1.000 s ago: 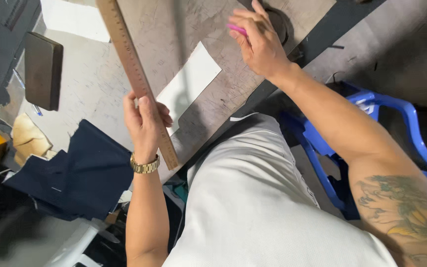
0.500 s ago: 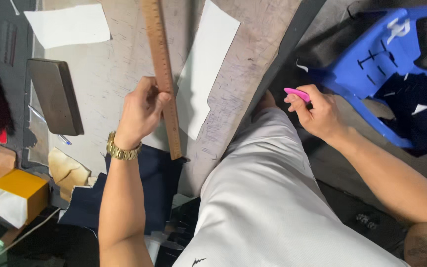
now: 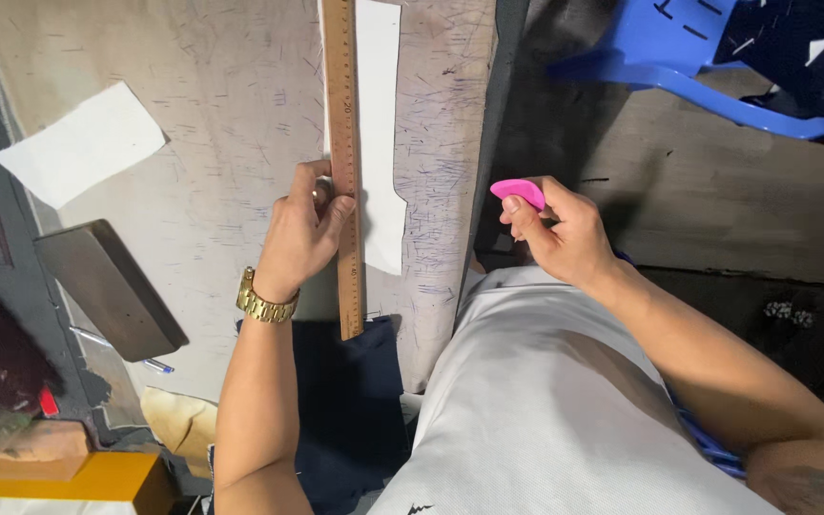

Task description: The person cuts sections of dark blue fabric and white lining material using shears, then marks the lining with a ruler and chalk before cutting it and brushing the workspace.

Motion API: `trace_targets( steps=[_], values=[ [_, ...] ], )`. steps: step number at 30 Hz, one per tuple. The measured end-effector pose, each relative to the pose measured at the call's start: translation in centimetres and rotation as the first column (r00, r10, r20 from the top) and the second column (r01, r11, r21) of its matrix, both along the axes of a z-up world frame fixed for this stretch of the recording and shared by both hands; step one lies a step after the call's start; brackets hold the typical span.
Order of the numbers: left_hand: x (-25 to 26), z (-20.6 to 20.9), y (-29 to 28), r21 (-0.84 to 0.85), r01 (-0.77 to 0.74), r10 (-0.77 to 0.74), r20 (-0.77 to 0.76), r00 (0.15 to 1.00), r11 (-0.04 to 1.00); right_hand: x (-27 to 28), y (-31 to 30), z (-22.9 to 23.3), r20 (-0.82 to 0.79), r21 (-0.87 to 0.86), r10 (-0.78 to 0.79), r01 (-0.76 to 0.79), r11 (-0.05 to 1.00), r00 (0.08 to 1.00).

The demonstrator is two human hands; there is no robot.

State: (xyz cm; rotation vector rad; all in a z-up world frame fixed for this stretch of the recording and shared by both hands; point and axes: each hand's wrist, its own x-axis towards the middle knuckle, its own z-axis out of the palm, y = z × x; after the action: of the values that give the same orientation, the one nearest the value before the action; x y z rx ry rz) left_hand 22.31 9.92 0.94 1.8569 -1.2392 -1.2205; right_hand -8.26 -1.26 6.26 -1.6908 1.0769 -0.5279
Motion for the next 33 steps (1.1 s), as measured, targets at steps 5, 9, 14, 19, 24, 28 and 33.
trace_targets(
  steps=[5, 9, 14, 19, 24, 28, 33],
  values=[
    [0.5, 0.2, -0.6, 0.009, 0.010, -0.010, -0.008, 1.000, 1.000, -0.2, 1.6, 0.2, -0.028, -0.010, -0.060, 0.059, 0.998, 0.998],
    [0.8, 0.1, -0.8, -0.003, 0.005, -0.005, 0.010, 1.000, 1.000, -0.2, 2.5, -0.1, -0.050, -0.014, -0.079, 0.078, 0.997, 0.996],
    [0.7, -0.4, -0.8, -0.032, -0.010, 0.010, -0.006, 1.000, 0.999, 0.2, 3.0, 0.3, -0.055, 0.051, -0.106, 0.109, 0.993, 0.993],
    [0.7, -0.9, -0.5, -0.048, -0.026, 0.024, -0.028, 0.999, 0.999, 0.4, 3.0, 0.7, -0.056, 0.105, -0.139, 0.144, 0.984, 0.989],
    [0.7, -1.0, -0.4, -0.067, -0.035, 0.032, -0.050, 0.998, 0.997, 0.4, 3.1, 0.5, -0.059, 0.123, -0.136, 0.143, 0.982, 0.989],
    [0.8, -0.7, -0.6, -0.073, -0.036, 0.032, -0.054, 0.998, 0.997, -0.1, 3.3, -0.5, -0.100, 0.103, -0.128, 0.138, 0.985, 0.987],
    [1.0, -0.8, -0.6, -0.068, -0.039, 0.035, -0.063, 0.997, 0.997, -0.5, 3.2, -1.6, -0.122, 0.097, -0.164, 0.176, 0.980, 0.979]
  ],
)
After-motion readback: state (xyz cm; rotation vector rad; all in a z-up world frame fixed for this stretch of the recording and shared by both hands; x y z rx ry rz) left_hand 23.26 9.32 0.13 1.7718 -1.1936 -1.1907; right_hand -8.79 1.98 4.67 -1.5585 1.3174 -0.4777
